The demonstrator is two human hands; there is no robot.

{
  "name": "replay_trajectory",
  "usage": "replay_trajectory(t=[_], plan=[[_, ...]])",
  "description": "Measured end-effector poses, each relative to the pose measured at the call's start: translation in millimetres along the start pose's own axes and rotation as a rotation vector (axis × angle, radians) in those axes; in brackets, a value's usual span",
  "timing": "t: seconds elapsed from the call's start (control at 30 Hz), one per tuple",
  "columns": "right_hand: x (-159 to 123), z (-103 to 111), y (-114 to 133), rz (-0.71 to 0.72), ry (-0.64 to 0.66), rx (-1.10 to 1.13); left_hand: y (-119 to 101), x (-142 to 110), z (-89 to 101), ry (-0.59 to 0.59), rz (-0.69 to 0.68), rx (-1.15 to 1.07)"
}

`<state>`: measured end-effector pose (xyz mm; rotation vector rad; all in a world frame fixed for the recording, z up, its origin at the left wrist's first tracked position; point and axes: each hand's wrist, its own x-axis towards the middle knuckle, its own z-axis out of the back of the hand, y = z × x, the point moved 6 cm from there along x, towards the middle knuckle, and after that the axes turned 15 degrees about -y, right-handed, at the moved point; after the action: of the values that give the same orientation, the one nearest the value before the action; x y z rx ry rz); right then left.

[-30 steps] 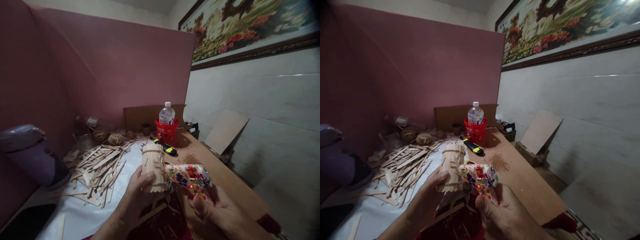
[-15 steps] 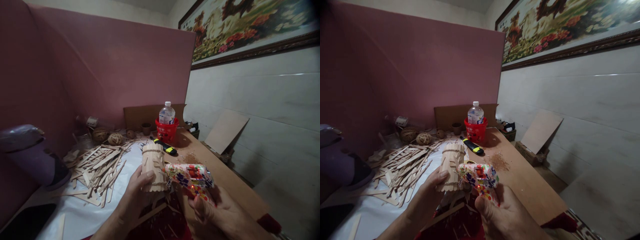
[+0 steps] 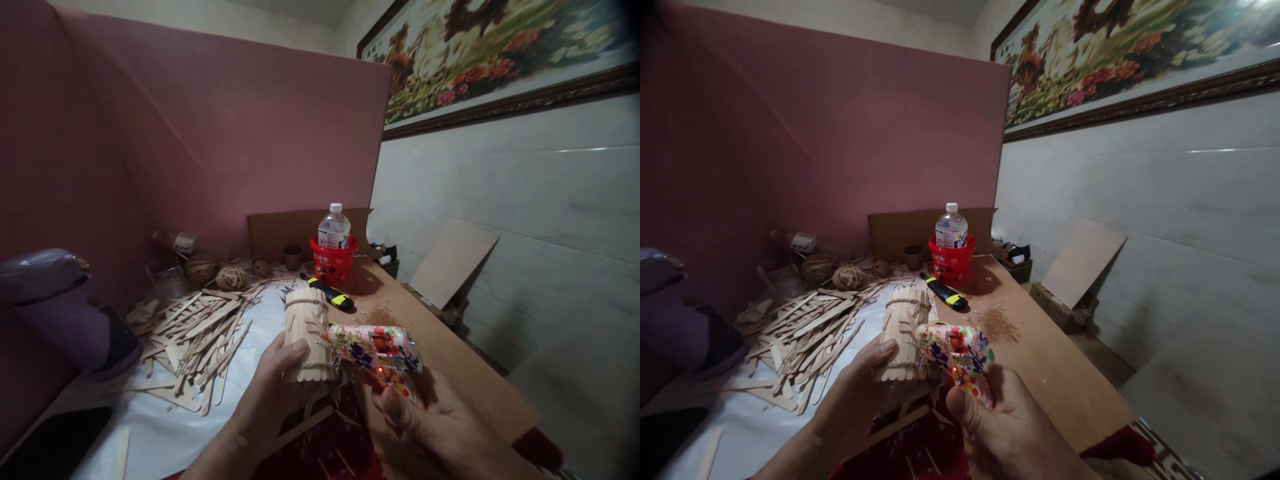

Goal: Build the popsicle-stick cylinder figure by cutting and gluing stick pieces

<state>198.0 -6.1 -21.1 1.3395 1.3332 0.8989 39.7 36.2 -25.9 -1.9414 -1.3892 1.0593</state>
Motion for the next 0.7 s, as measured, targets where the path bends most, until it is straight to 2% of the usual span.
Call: replay_trajectory(t=[0.13, 0.23, 0.3, 0.37, 0.43, 0.47, 0.57, 0.63, 0.7], plan=[[1.7, -0.4, -3.0, -0.019, -0.013, -0.004, -1.5, -2.0, -1.2, 0.023, 0.005, -0.006], [3.6, 0.8, 5.9, -0.012, 0.006, -0.038, -1.4, -2.5, -1.3, 0.03, 0.019, -0.003], [7.5, 3.8, 19.4, 0.056, 0.02, -0.056, -0.8, -1.7, -0.1, 0.021, 0.028, 0.001], [15.5, 11.5, 34.4, 0.168, -0.019, -0.067, -0.1, -0.4, 1.8, 0.005, 0.035, 0.006], [27.6, 27.3, 45.6, 0.315, -0.181, -0.165, -1.3, 0.3, 2.4, 0.003, 0.023, 0.008], [33.7, 34.7, 49.0, 0.407, -0.26, -0.276, -2.6, 0.2, 2.1, 0.006, 0.013, 0.006], [53.1, 42.4, 41.0, 0.616, -0.279, -0.729, -7.7, -1.5, 1.1, 0.002, -0.024, -0.008], [66.9, 49.7, 24.5, 0.646, -0.333, -1.111, -10.0, -1.9, 1.9, -0.023, -0.037, -0.026], [77.7, 55.6, 9.0, 0.64, -0.373, -1.376, -11.5, -0.7, 3.4, -0.045, -0.06, -0.055]])
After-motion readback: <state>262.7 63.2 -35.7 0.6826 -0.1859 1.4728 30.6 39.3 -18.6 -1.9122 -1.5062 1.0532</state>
